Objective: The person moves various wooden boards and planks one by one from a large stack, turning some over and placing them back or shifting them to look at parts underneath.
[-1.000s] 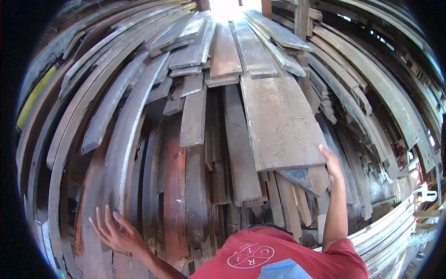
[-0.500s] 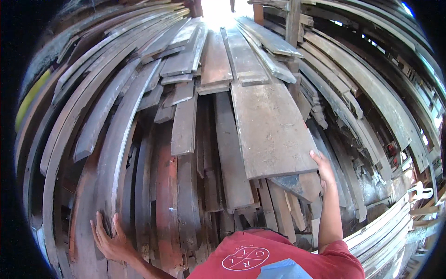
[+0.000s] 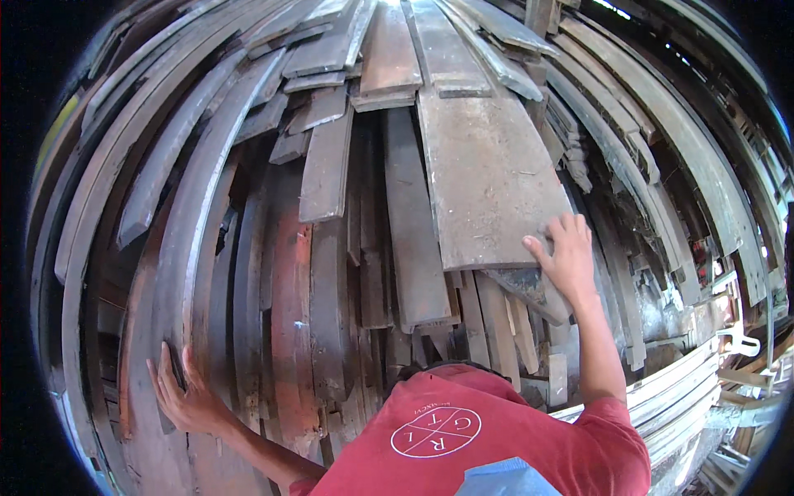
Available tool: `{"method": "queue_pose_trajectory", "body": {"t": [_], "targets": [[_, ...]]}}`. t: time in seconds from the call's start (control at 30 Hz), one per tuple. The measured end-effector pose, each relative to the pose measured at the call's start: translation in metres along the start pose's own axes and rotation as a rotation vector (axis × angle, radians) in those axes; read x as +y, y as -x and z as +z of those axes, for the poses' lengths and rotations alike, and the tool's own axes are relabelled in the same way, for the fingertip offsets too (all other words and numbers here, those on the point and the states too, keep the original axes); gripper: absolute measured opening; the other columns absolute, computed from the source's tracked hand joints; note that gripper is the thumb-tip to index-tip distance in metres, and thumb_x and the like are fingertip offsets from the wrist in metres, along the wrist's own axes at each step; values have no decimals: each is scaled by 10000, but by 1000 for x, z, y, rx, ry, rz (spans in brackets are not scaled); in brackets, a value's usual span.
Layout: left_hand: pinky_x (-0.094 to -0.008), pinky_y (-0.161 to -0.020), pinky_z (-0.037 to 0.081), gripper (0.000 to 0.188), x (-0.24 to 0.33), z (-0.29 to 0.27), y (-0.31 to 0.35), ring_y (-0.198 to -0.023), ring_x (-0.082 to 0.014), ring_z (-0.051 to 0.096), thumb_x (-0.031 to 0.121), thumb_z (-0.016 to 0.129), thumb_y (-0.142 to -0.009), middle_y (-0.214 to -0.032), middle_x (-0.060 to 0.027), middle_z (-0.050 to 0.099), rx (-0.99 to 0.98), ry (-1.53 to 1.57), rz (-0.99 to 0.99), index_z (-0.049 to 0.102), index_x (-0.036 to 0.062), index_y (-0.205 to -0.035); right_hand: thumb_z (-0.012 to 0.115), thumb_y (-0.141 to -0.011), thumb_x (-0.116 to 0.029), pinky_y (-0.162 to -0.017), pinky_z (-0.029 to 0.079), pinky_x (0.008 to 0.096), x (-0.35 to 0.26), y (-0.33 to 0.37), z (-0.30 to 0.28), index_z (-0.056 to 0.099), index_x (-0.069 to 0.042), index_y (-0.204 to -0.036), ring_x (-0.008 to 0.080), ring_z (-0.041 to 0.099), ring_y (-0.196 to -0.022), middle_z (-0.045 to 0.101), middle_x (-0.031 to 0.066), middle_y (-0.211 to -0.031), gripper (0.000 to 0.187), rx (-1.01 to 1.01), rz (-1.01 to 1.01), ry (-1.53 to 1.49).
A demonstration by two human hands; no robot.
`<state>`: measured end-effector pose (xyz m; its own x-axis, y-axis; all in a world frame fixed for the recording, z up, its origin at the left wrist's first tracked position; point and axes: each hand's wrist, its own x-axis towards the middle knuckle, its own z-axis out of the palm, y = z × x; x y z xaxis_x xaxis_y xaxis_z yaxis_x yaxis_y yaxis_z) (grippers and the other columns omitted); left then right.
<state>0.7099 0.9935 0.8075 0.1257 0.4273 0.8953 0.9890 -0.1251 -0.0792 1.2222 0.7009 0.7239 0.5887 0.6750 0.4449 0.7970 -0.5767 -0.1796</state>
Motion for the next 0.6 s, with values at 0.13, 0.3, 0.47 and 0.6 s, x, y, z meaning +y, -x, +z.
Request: {"method": "queue_pose_trajectory", "body": {"t": [0.13,0.3,0.47,0.6], "targets": [[-387,-929,597,328,0,5,1,-1193,-239,740,419,836,-910,-1235,-50,798,-5,-45,7,851,197,-1152,779,-922,-469,-978,437,518,6,8,4,653,-47,-1098,382,525,-1146,573,162,-1128,474,-39,23,-27],[-402,-969,581,351,3,0,1,-1212,-255,731,413,832,-918,-1235,-52,796,-32,25,-8,839,175,-1176,802,-897,-449,-1030,434,526,10,11,5,657,-45,-1174,391,514,-1200,570,173,-1188,511,40,123,-9],[-407,-1001,573,412,3,-3,-2,-1237,-267,715,425,842,-900,-1236,-47,791,-48,24,-20,820,154,-1210,738,-946,-401,-1057,420,528,8,24,19,669,-51,-1211,401,518,-1216,573,185,-1238,445,130,153,-8],[-419,-1025,564,476,10,-9,-5,-1259,-278,699,423,862,-874,-1278,-40,775,-99,61,-30,796,148,-1257,713,-950,-395,-1071,403,546,7,26,22,673,-57,-1225,407,517,-1226,574,190,-1254,437,135,172,9]]}}
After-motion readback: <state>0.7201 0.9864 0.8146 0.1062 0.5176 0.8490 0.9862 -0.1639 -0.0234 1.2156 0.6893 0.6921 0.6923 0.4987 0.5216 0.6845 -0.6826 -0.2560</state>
